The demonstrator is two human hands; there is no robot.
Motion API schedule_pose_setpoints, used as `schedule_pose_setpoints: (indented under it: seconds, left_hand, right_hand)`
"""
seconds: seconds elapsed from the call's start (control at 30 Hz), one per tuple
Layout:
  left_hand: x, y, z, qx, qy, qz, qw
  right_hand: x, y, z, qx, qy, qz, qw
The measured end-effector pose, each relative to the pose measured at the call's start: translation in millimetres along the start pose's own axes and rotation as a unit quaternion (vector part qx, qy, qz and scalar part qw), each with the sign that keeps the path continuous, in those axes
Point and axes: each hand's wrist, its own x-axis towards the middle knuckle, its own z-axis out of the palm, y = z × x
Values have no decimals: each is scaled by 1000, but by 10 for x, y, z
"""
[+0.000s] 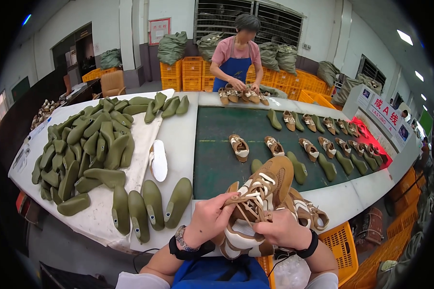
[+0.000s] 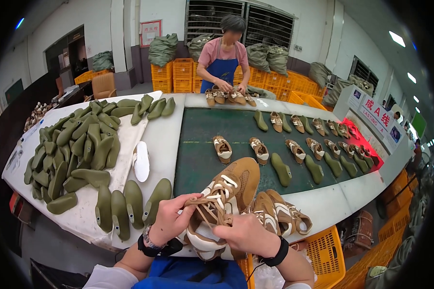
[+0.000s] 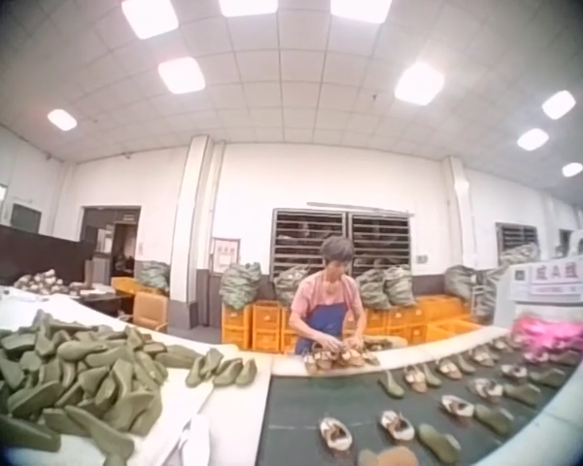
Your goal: The recorder is organizing shoe components and green shoe lasts on a workbench and conveyor line in a shoe factory.
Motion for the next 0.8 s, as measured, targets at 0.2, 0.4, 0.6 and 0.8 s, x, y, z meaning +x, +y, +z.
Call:
schedule_pose_setpoints:
  seconds: [0.2, 0.4, 0.6, 0.8]
  left_hand:
    - [-56, 26, -222, 34, -158, 3, 987]
    - [-683, -889, -931, 374, -170, -97, 907]
    - [-927, -1476, -868, 502, -291, -218, 785]
    - [-249, -2029, -374, 444, -299, -218, 816]
  right_hand:
    - [-371, 177, -107, -6, 139, 176, 975]
    - [-1637, 432, -487, -46, 458, 400, 793]
    - [-2320, 369, -321, -54, 431, 467, 771]
    - [-2393, 343, -114, -98, 395, 490, 771]
